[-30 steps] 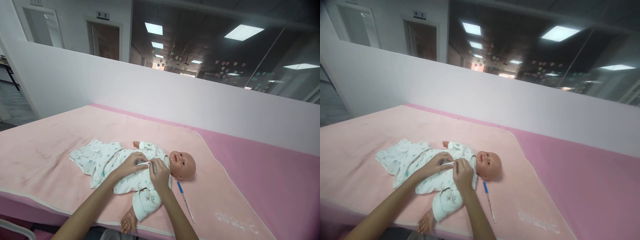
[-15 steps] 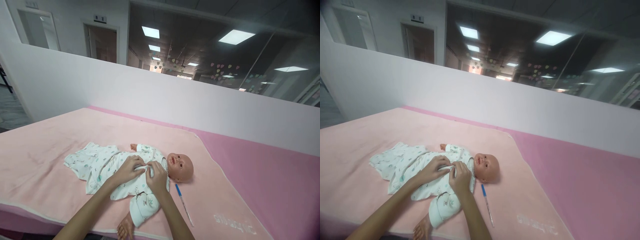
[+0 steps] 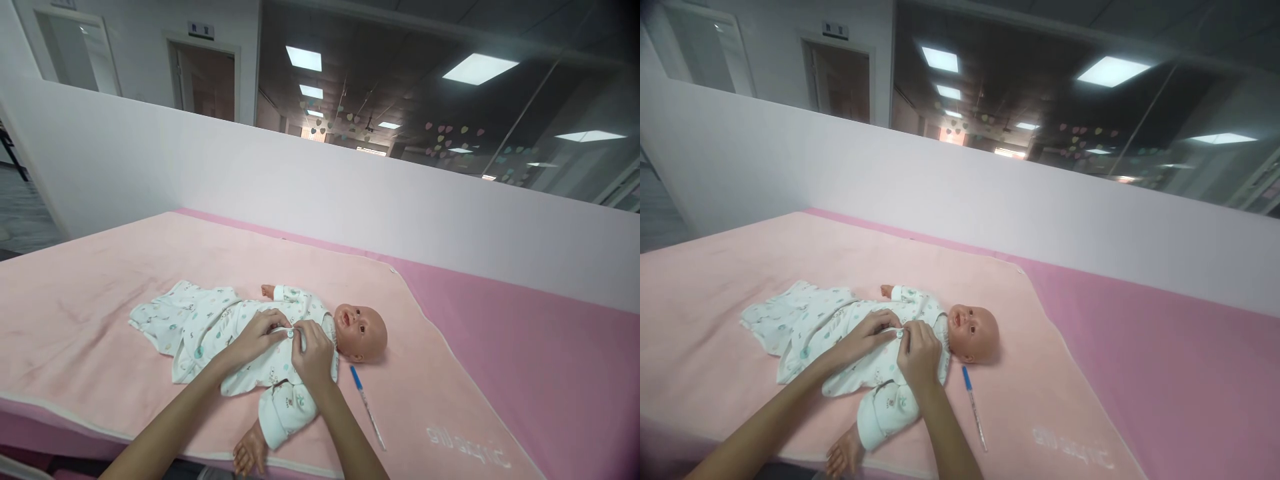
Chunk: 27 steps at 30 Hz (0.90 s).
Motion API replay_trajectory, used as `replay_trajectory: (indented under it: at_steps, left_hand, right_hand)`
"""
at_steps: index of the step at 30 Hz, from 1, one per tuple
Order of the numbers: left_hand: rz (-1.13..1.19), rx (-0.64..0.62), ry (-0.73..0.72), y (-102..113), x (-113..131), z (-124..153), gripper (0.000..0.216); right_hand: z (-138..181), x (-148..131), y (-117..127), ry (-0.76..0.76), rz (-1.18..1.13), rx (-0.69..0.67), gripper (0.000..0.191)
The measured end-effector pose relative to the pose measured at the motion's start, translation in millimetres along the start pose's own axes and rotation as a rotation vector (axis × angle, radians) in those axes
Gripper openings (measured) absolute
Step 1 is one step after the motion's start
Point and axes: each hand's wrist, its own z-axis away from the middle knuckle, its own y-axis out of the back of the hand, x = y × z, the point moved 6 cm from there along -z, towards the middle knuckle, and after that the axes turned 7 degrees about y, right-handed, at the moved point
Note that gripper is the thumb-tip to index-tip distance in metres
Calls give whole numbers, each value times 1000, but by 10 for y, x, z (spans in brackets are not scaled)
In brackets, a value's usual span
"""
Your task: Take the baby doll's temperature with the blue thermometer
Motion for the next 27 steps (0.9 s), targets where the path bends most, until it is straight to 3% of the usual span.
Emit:
replay_trajectory:
  at_steps: [4, 13, 18, 22, 27]
  left_hand:
    - [67, 20, 13, 35, -5, 29, 21]
    - [93, 40, 7, 68, -15, 85, 24]
    - [-97, 77, 4, 227, -52, 273, 29]
    - [-311, 193, -47, 280, -140, 435, 32]
    - [-381, 337, -43, 255, -208, 547, 30]
  right_hand:
    - [-1, -18, 54, 10, -44, 46, 13]
    - [10, -19, 16, 32, 25, -55, 20]
    - [2, -75, 35, 85, 64, -52, 23]
    - [-44, -290, -69, 198, 80, -176, 27]
    - [-84, -415, -216, 151, 151, -245, 12]
